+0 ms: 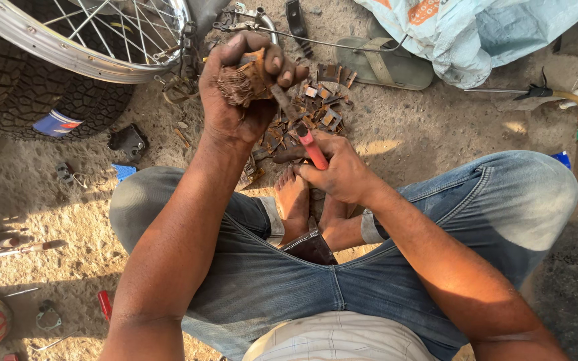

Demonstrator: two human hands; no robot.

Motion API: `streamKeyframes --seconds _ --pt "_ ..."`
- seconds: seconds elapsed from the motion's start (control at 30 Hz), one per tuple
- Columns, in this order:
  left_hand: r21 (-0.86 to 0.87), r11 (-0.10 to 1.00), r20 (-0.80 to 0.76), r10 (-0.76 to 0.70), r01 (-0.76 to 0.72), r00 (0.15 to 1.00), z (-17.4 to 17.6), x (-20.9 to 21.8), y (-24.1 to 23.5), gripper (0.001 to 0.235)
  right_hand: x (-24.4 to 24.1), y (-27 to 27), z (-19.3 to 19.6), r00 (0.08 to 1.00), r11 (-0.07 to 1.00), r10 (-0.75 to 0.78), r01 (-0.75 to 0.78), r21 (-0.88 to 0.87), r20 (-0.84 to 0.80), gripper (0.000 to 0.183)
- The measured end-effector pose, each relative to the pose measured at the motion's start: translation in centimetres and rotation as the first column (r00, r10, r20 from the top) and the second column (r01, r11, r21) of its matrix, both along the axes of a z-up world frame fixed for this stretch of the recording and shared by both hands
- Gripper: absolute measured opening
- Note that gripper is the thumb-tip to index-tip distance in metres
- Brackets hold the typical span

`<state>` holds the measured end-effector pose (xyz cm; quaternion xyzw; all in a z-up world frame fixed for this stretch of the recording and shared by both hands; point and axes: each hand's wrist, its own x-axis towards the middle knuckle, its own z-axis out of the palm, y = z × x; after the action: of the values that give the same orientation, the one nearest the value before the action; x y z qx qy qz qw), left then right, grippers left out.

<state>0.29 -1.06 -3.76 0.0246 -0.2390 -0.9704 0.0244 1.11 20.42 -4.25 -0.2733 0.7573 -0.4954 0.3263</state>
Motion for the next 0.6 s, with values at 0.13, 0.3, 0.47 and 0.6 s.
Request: streamKeyframes --seconds 0.13,0.3,0.47,0.6 --pt "0.043 0.999 0.058 0.012 -0.014 0.998 0.1 -0.1 0.6 0.033 -0.7 1.0 -0.1 0.905 0.991 0.032 0.025 -0.129 0.425 0.03" --pt "-0.028 0.998 0.04 -0.054 0.055 0.998 1.1 -0.7 1.0 0.058 -2.0 3.6 1.3 0.95 0.995 0.014 -0.044 0.088 0.313 0.032" --pt "0.002 0.982 0.242 -0.184 0.189 0.953 1.5 -1.0 2.5 0.065 -4.1 5.6 3.0 0.993 0.995 0.099 -0.099 -0.004 0.071 0.032" --pt "-0.128 0.955 0.335 -0.212 0.268 0.918 -0.1 -1.0 2.5 0.07 -4.7 6.7 3.2 0.998 0.994 0.055 -0.055 0.094 0.0 0.028"
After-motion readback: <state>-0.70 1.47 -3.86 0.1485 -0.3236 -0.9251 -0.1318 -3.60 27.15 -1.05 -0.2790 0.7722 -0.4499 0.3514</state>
